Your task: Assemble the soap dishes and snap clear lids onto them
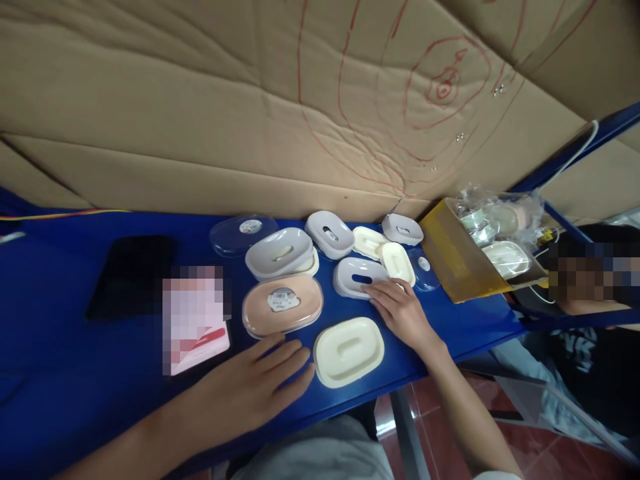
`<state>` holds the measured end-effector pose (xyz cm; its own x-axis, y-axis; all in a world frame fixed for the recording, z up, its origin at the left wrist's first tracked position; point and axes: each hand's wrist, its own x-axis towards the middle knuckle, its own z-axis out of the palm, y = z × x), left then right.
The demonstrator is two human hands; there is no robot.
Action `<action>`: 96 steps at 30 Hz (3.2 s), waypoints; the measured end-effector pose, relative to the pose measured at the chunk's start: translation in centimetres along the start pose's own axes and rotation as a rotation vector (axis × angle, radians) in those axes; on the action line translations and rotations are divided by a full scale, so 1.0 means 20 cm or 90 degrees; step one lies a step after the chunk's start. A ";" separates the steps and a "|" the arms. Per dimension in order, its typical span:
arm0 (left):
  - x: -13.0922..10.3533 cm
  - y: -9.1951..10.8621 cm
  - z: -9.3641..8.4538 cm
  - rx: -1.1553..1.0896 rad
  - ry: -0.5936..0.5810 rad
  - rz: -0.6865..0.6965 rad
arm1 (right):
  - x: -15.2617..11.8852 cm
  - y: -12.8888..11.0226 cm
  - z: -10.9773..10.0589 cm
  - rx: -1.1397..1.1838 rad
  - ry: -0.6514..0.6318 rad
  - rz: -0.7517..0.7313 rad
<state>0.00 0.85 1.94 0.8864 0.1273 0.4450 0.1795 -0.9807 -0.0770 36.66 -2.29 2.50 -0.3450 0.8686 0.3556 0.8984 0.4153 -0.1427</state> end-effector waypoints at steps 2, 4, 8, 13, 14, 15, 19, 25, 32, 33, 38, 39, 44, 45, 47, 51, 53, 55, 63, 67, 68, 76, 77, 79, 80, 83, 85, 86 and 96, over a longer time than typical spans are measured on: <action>0.01 0.00 -0.01 0.013 -0.004 -0.004 | -0.04 -0.04 -0.06 0.024 0.008 -0.047; 0.02 0.01 -0.02 0.014 -0.004 -0.017 | -0.11 -0.12 -0.11 0.053 0.003 -0.084; 0.08 0.04 0.03 -0.004 0.006 -0.016 | -0.24 -0.28 -0.13 0.075 -0.023 -0.135; 0.19 0.07 0.08 -0.039 -0.060 0.010 | -0.29 -0.36 -0.05 0.043 -0.003 -0.160; 0.20 0.07 0.08 -0.043 -0.062 0.005 | -0.29 -0.36 -0.04 0.038 0.004 -0.163; 0.20 0.07 0.08 -0.047 -0.062 0.003 | -0.29 -0.36 -0.03 0.035 0.006 -0.165; 0.18 0.06 0.07 -0.044 -0.032 0.027 | -0.27 -0.34 -0.03 0.042 -0.012 -0.176; 0.15 0.07 0.05 -0.047 -0.004 0.026 | -0.27 -0.36 -0.03 0.029 -0.016 -0.182; 0.12 0.10 0.05 -0.010 -0.006 0.058 | -0.30 -0.36 -0.03 0.023 -0.038 -0.192; 0.12 0.10 0.05 -0.005 -0.006 0.063 | -0.30 -0.36 -0.02 0.020 -0.041 -0.199; 0.13 0.11 0.08 -0.008 -0.018 0.075 | -0.33 -0.37 -0.01 0.051 -0.060 -0.209; 0.12 0.10 0.09 -0.015 -0.025 0.071 | -0.33 -0.35 -0.01 0.066 -0.066 -0.201; 0.11 0.08 0.10 -0.061 -0.044 0.036 | -0.32 -0.03 -0.07 0.022 0.037 0.047; 0.12 0.08 0.10 -0.067 -0.042 0.031 | -0.32 0.05 -0.07 -0.023 0.055 0.132; 0.12 0.07 0.10 -0.075 -0.036 0.024 | -0.32 0.18 -0.06 -0.099 0.053 0.235; 0.14 0.06 0.09 -0.085 -0.036 0.002 | -0.40 0.26 -0.01 -0.130 0.029 0.259; 0.13 0.05 0.09 -0.087 -0.044 -0.007 | -0.46 0.25 -0.01 -0.120 0.061 0.283; 0.13 0.05 0.10 -0.089 -0.045 -0.007 | -0.51 0.26 -0.02 -0.130 0.092 0.336; 0.11 0.06 0.14 -0.090 -0.021 -0.017 | -0.59 0.22 -0.13 0.013 0.216 0.417; 0.09 0.03 0.11 -0.145 -0.010 -0.058 | -0.48 -0.08 -0.13 0.162 0.127 0.171; 0.08 0.02 0.10 -0.155 -0.007 -0.066 | -0.44 -0.15 -0.11 0.202 0.071 0.090; 0.06 -0.02 0.08 -0.143 0.003 -0.122 | -0.20 -0.28 -0.04 0.238 -0.136 -0.140; 0.06 -0.02 0.09 -0.134 0.007 -0.116 | -0.20 -0.27 -0.04 0.223 -0.148 -0.145; 0.06 -0.01 0.10 -0.114 0.014 -0.103 | -0.19 -0.24 -0.04 0.211 -0.152 -0.149; 0.05 -0.01 0.11 -0.104 0.019 -0.100 | -0.19 -0.23 -0.03 0.212 -0.140 -0.150; 0.05 -0.01 0.12 -0.081 0.030 -0.100 | -0.18 -0.22 -0.03 0.212 -0.102 -0.145; 0.06 0.00 0.12 -0.069 0.034 -0.105 | -0.16 -0.21 -0.03 0.211 -0.104 -0.132; 0.06 0.00 0.11 -0.066 0.033 -0.111 | -0.15 -0.21 -0.04 0.210 -0.109 -0.129; 0.03 0.02 0.13 -0.075 -0.014 -0.090 | -0.21 -0.19 0.06 0.153 -0.061 -0.174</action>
<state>1.83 0.98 -0.18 0.8653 0.2678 0.4237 0.2533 -0.9631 0.0913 34.50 -7.27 0.48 -0.5977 0.7335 0.3236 0.6842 0.6771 -0.2710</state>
